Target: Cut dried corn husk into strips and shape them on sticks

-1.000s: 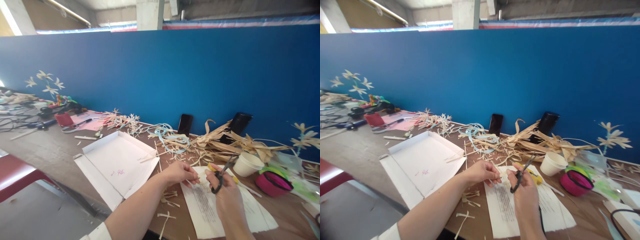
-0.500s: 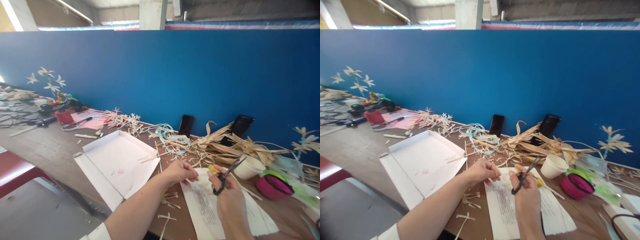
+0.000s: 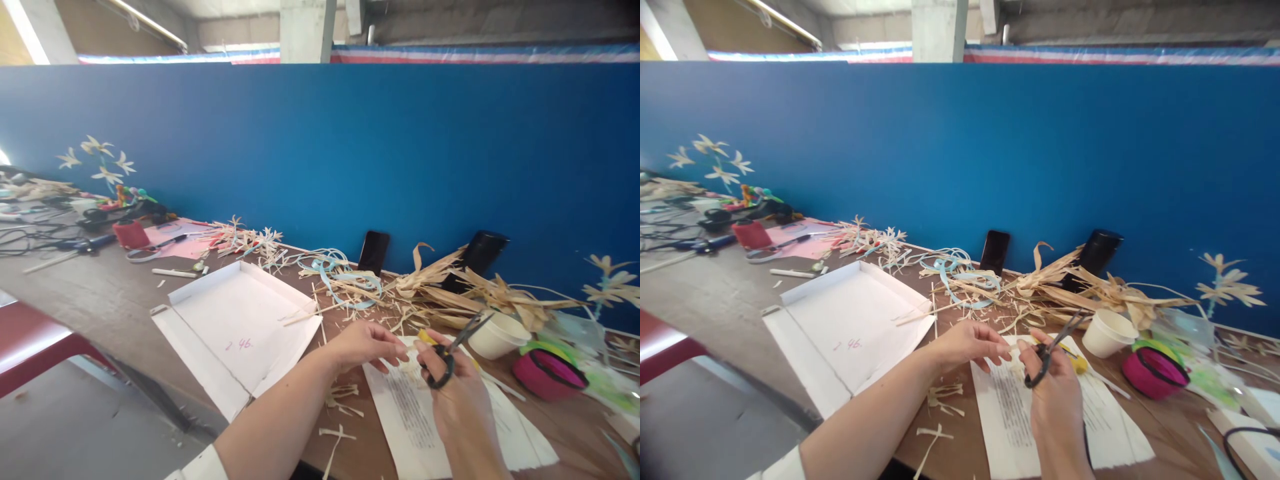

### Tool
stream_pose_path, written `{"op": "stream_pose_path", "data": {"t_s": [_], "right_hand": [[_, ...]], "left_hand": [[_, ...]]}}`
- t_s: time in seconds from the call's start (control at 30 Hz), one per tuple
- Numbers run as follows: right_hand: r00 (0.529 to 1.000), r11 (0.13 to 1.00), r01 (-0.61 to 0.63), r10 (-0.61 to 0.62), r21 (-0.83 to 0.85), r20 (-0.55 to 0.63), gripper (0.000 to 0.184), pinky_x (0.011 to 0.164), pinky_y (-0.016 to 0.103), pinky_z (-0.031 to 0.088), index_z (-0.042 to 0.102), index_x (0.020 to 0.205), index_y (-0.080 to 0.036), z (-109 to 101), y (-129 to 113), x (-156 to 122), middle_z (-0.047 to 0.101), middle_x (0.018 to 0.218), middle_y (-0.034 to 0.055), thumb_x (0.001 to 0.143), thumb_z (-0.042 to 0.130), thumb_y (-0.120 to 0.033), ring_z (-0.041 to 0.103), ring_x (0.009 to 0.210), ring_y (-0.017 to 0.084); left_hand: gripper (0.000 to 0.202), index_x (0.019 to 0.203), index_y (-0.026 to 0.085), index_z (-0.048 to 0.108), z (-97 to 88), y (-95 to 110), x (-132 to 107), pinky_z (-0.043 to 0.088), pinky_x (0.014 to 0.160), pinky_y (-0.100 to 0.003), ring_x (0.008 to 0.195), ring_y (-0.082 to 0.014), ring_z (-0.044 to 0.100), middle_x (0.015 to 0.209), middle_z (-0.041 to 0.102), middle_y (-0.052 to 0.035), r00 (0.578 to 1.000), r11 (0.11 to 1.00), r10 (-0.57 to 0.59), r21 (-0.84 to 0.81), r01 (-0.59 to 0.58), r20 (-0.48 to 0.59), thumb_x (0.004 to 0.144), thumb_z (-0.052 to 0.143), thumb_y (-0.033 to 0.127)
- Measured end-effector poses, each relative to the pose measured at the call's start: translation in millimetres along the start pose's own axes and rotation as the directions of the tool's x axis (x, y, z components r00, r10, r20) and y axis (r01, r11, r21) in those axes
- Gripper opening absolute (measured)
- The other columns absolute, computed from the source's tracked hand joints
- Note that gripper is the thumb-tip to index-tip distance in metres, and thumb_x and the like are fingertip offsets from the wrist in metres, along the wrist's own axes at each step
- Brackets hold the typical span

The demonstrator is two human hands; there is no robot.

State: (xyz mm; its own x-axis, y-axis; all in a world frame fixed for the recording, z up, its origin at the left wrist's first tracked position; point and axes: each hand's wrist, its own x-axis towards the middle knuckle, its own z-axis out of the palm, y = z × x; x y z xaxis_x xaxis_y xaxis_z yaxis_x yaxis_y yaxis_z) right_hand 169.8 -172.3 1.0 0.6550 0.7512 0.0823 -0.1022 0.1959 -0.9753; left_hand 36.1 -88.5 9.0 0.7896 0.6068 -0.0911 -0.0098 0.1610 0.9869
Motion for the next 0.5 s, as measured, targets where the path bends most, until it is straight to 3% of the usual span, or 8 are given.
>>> {"op": "stream_pose_path", "data": {"t_s": [0.23,0.5], "right_hand": [[1.0,1.0,-0.016,0.016,-0.005,-0.011,0.05,0.052,0.023,0.037,0.061,0.108,-0.021,0.1,2.2,0.5,0.058,0.067,-0.0031,0.061,0.077,-0.031,0.051,0.061,0.012],[0.997,0.981,0.001,0.015,-0.194,0.08,0.05,0.055,0.027,0.038,0.061,0.11,-0.024,-2.8,9.8,-1.1,0.056,0.066,-0.0043,0.064,0.074,-0.036,0.047,0.056,0.013]], "left_hand": [[0.034,0.076,0.013,0.064,-0.1,-2.4,3.4,0.045,0.059,-0.024,0.067,-0.0114,0.057,0.073,0.064,-0.0038,0.993,0.999,0.043,0.011,-0.042,-0.106,0.057,0.074,0.039],[0.029,0.076,0.013,0.061,0.6,0.9,4.4,0.042,0.057,-0.021,0.068,-0.0108,0.056,0.079,0.065,-0.0047,0.971,0.993,0.089,-0.056,-0.104,-0.222,0.06,0.071,0.037]]}}
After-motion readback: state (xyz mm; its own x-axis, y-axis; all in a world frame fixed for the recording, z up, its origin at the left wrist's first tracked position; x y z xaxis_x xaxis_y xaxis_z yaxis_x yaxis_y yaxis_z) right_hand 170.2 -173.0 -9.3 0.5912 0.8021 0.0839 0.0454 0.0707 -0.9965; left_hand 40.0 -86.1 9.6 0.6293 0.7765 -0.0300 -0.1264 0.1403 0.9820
